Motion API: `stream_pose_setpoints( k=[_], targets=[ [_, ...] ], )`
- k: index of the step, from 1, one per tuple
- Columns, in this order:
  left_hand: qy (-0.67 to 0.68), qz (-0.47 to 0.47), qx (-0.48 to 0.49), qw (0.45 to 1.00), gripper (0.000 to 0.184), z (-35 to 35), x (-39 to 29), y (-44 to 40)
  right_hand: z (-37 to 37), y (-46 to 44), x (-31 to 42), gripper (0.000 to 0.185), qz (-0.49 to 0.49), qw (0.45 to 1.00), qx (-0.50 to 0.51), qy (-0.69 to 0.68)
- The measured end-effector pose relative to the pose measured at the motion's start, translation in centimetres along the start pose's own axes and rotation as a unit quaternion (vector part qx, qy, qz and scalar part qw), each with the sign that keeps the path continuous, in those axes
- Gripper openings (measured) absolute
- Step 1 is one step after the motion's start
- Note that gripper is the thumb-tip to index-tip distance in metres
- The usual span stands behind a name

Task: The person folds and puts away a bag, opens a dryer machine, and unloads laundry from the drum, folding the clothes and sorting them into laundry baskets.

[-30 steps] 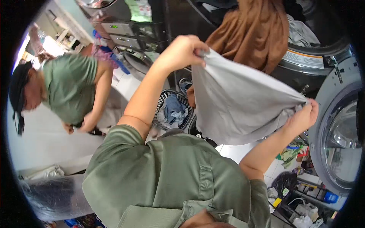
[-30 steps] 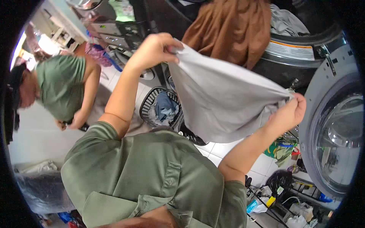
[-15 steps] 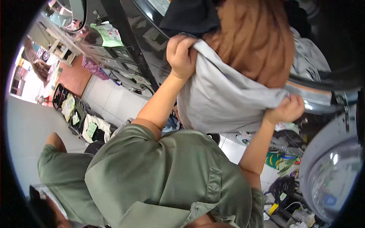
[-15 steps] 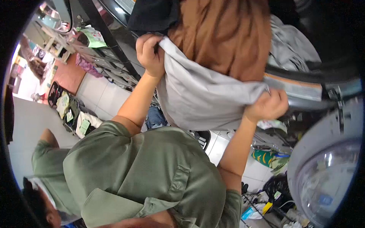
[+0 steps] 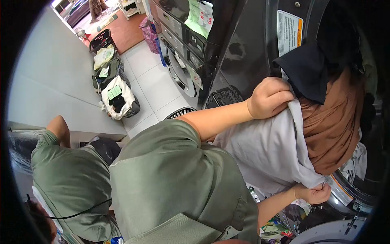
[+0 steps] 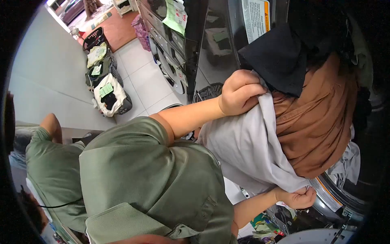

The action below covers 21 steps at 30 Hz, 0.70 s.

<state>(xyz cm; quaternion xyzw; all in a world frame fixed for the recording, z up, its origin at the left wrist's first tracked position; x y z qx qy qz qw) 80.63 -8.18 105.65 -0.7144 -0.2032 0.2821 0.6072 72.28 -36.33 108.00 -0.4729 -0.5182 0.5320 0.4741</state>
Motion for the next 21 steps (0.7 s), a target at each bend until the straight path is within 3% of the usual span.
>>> stream_pose_setpoints(
  k=[8, 12, 16, 17, 19, 20, 21],
  targets=[
    [0.002, -0.006, 0.009, 1.0, 0.029, 0.3, -0.2, -0.4, -0.2, -0.2, 0.1, 0.015, 0.01, 1.0, -0.021, 0.001],
    [-0.03, -0.01, 0.012, 0.999, 0.03, 0.1, 0.0, -0.1, -0.6, 1.4, -3.5, 0.023, 0.041, 0.999, -0.021, 0.005],
    [-0.05, -0.037, 0.032, 0.998, 0.032, -0.1, 0.7, 0.0, -1.0, 2.0, -3.9, 0.02, 0.031, 0.998, 0.042, 0.025],
    [-0.061, -0.042, 0.052, 0.996, 0.024, -0.2, 1.0, 0.1, -1.1, 2.0, -3.7, 0.02, 0.014, 0.989, 0.093, 0.115],
    [-0.037, -0.046, 0.07, 0.996, 0.024, 0.7, 0.7, -1.0, -0.4, 0.1, -1.8, 0.009, 0.031, 0.994, 0.098, 0.032],
    [-0.057, 0.001, 0.14, 0.989, 0.026, 2.0, -0.6, -2.5, 0.5, -0.6, -1.3, 0.006, 0.053, 0.994, 0.094, 0.033],
    [-0.055, 0.011, 0.113, 0.992, 0.032, 4.0, -2.4, -4.4, 2.1, -1.2, -0.5, 0.01, -0.02, 0.996, 0.063, -0.066]
  ],
)
Point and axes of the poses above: each hand's wrist, its own y-axis away from the middle knuckle, its own z-axis out of the back of the hand, x = y × z, the point moved 2 cm from there along -y, towards the middle knuckle, and after that the axes turned 5 degrees about -y, right-handed, at the moved point
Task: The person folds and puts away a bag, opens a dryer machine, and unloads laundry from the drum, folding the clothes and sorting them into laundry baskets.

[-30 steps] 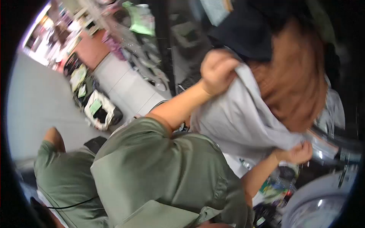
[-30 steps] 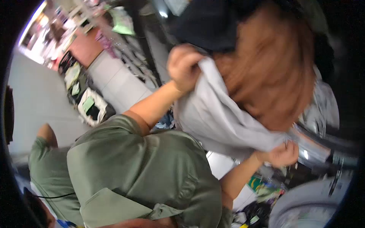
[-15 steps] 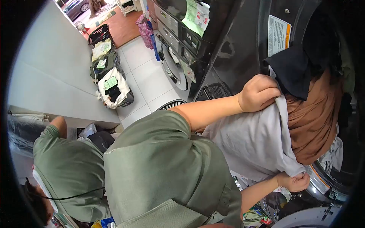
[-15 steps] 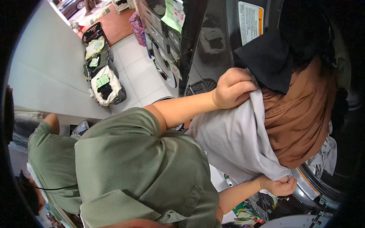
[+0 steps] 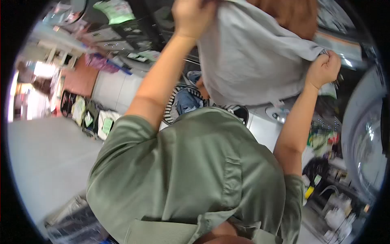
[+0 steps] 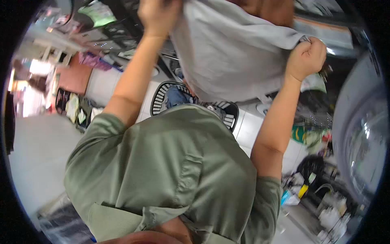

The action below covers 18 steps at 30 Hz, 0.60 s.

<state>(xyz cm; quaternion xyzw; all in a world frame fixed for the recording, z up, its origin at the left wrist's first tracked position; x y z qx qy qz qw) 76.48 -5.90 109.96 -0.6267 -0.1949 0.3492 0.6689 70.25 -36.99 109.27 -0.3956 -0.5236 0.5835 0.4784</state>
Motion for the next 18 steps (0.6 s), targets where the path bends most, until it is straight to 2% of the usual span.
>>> stream_pose_setpoints(
  k=[1, 2, 3, 5, 7, 8, 9, 10, 11, 12, 13, 14, 15, 16, 17, 18],
  targets=[
    [-0.04, -0.025, 0.0, 0.999, 0.02, 1.8, -0.6, -0.7, 2.5, -0.1, 1.0, 0.014, -0.036, 0.998, -0.042, 0.018],
    [-0.043, -0.001, 0.057, 0.997, 0.036, 3.1, 1.6, 1.1, 5.2, -0.2, 0.9, 0.016, -0.133, 0.989, -0.057, -0.028],
    [-0.017, 0.019, 0.094, 0.995, 0.032, 4.8, 1.2, 1.3, 8.0, 0.2, 1.2, 0.017, -0.23, 0.968, -0.068, -0.077],
    [0.028, 0.004, 0.224, 0.974, 0.026, 7.3, -0.5, 1.5, 12.8, 0.3, 2.9, 0.018, -0.256, 0.954, -0.049, -0.148],
    [0.155, 0.012, 0.27, 0.95, 0.019, 8.3, -1.5, 1.1, 16.0, 1.3, 2.4, 0.019, -0.327, 0.929, -0.032, -0.172],
    [0.236, 0.031, 0.286, 0.928, 0.017, 8.6, -2.6, 0.5, 17.4, 1.5, 2.1, 0.019, -0.331, 0.929, -0.033, -0.16],
    [0.313, 0.051, 0.301, 0.899, 0.016, 8.5, -3.6, -0.2, 18.0, 1.7, 1.5, 0.019, -0.371, 0.925, 0.075, 0.022],
    [0.403, 0.129, 0.356, 0.834, 0.014, 7.9, -5.3, -0.3, 18.5, 2.0, 1.1, 0.02, -0.394, 0.878, 0.181, 0.202],
    [0.384, 0.235, 0.415, 0.791, 0.011, 7.4, -8.3, -0.3, 18.6, 2.5, 1.4, 0.018, -0.398, 0.906, 0.119, 0.077],
    [0.287, 0.172, 0.494, 0.802, 0.019, 5.8, -10.0, 0.1, 18.2, 2.7, 1.9, 0.02, -0.39, 0.918, 0.052, -0.052],
    [0.441, 0.067, 0.453, 0.772, 0.011, 4.2, -13.2, -1.4, 16.8, 1.7, 4.6, 0.028, -0.321, 0.929, 0.1, -0.153],
    [0.425, 0.024, 0.476, 0.77, 0.013, 3.5, -15.5, -2.0, 15.5, 1.4, 6.6, 0.034, -0.313, 0.91, 0.176, -0.207],
    [0.454, 0.029, 0.468, 0.758, 0.011, 1.9, -16.6, -1.2, 14.1, 1.1, 8.7, 0.04, -0.307, 0.88, 0.253, -0.26],
    [0.536, 0.125, 0.484, 0.68, 0.009, 1.0, -17.5, -0.8, 12.9, 0.9, 10.7, 0.047, -0.303, 0.842, 0.326, -0.306],
    [0.589, 0.156, 0.481, 0.631, 0.006, 0.3, -17.8, -0.6, 12.2, 2.1, 9.1, 0.042, -0.438, 0.772, 0.379, -0.263],
    [0.636, 0.173, 0.448, 0.604, 0.011, -0.3, -17.4, -0.1, 13.0, 1.2, 8.8, 0.041, -0.453, 0.772, 0.355, -0.269]
  ],
)
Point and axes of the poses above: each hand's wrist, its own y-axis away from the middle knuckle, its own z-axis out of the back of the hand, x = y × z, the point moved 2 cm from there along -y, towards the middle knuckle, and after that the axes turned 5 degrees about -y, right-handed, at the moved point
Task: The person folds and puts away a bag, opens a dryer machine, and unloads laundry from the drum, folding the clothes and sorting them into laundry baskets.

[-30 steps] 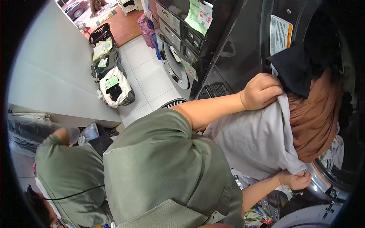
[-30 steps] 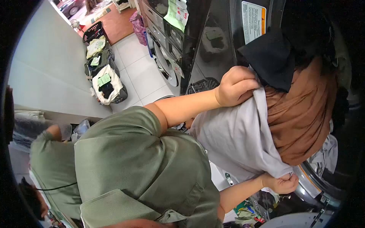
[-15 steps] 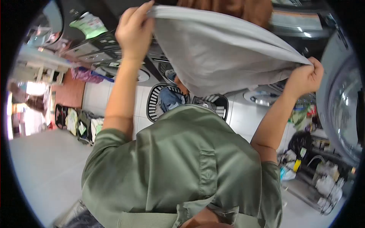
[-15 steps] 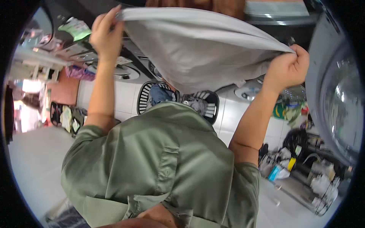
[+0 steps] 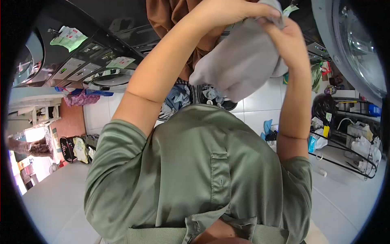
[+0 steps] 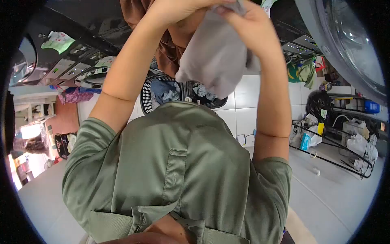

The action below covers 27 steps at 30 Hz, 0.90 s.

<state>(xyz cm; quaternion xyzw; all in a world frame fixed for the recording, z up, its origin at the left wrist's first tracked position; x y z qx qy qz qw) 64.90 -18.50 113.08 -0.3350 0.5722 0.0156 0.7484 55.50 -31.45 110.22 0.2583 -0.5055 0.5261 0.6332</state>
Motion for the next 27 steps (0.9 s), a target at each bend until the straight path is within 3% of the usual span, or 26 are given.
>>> stream_pose_setpoints(
  k=[2, 3, 4, 6, 7, 9, 10, 11, 12, 13, 14, 15, 17, 18, 19, 22, 25, 26, 27],
  targets=[
    [0.084, -0.02, 0.002, 0.996, 0.022, 0.7, 4.0, 0.9, 3.6, 0.3, 0.5, 0.039, -0.039, 0.993, -0.066, -0.085],
    [0.11, -0.012, 0.021, 0.994, 0.027, 0.9, 7.2, 2.2, 6.9, 0.4, -0.2, 0.038, -0.045, 0.976, -0.194, -0.09],
    [0.126, 0.086, 0.032, 0.988, 0.038, 0.7, 10.2, 4.1, 8.3, 1.8, 2.6, 0.042, 0.007, 0.969, -0.223, -0.103],
    [0.106, 0.266, 0.083, 0.955, 0.059, 0.2, 18.3, 7.7, 17.0, 2.7, 2.4, 0.043, 0.052, 0.939, -0.201, -0.275],
    [0.139, 0.375, 0.089, 0.912, 0.066, -0.2, 22.3, 9.8, 18.5, 3.7, 4.5, 0.042, 0.086, 0.932, -0.06, -0.346],
    [0.006, 0.495, -0.011, 0.869, 0.072, -1.7, 26.9, 14.2, 21.7, 3.3, 8.7, 0.038, 0.249, 0.901, 0.166, -0.315],
    [0.081, 0.378, -0.043, 0.921, 0.078, -2.7, 38.5, 17.1, 23.3, 3.3, 10.7, 0.036, 0.314, 0.854, 0.278, -0.307],
    [0.32, 0.534, -0.056, 0.781, 0.08, -5.2, 33.8, 18.4, 20.5, 4.3, 12.9, 0.033, 0.305, 0.856, 0.276, -0.314],
    [0.452, 0.523, -0.067, 0.719, 0.079, -7.0, 29.9, 17.8, 17.7, 5.2, 15.1, 0.029, 0.296, 0.857, 0.274, -0.322],
    [0.526, 0.531, 0.011, 0.665, 0.063, -7.9, 29.1, 17.8, 14.8, 6.1, 17.2, 0.025, 0.287, 0.858, 0.272, -0.33],
    [0.442, 0.514, -0.003, 0.735, 0.056, -9.2, 30.4, 17.3, 16.9, 5.8, 18.0, 0.024, 0.282, 0.866, 0.328, -0.249],
    [0.355, 0.492, -0.017, 0.795, 0.05, -10.7, 31.5, 17.0, 18.9, 6.8, 17.3, 0.024, 0.331, 0.874, 0.277, -0.226],
    [0.372, 0.511, 0.022, 0.774, 0.041, -10.0, 28.9, 14.9, 19.8, 8.5, 16.7, 0.022, 0.411, 0.882, 0.154, -0.169],
    [0.065, 0.489, 0.089, 0.865, 0.035, -8.6, 27.8, 14.0, 21.4, 8.5, 16.7, 0.022, 0.372, 0.877, 0.218, -0.211],
    [-0.249, 0.404, 0.144, 0.869, 0.041, -7.2, 27.3, 13.3, 24.1, 10.4, 16.3, 0.024, 0.295, 0.911, 0.159, -0.24],
    [-0.371, 0.307, 0.113, 0.869, 0.047, -4.2, 28.8, 14.2, 29.1, 16.9, 13.3, 0.033, 0.091, 0.947, -0.101, -0.29],
    [-0.456, 0.263, 0.049, 0.849, 0.043, -1.9, 28.3, 14.5, 28.3, 17.7, 10.6, 0.024, 0.209, 0.926, -0.15, -0.275],
    [-0.298, 0.329, -0.007, 0.896, 0.037, -1.2, 28.3, 14.6, 28.6, 18.2, 9.9, 0.026, 0.186, 0.919, -0.158, -0.31],
    [-0.299, 0.325, 0.004, 0.897, 0.037, -1.5, 28.4, 14.1, 28.8, 18.9, 9.1, 0.028, 0.162, 0.909, -0.166, -0.345]
  ],
)
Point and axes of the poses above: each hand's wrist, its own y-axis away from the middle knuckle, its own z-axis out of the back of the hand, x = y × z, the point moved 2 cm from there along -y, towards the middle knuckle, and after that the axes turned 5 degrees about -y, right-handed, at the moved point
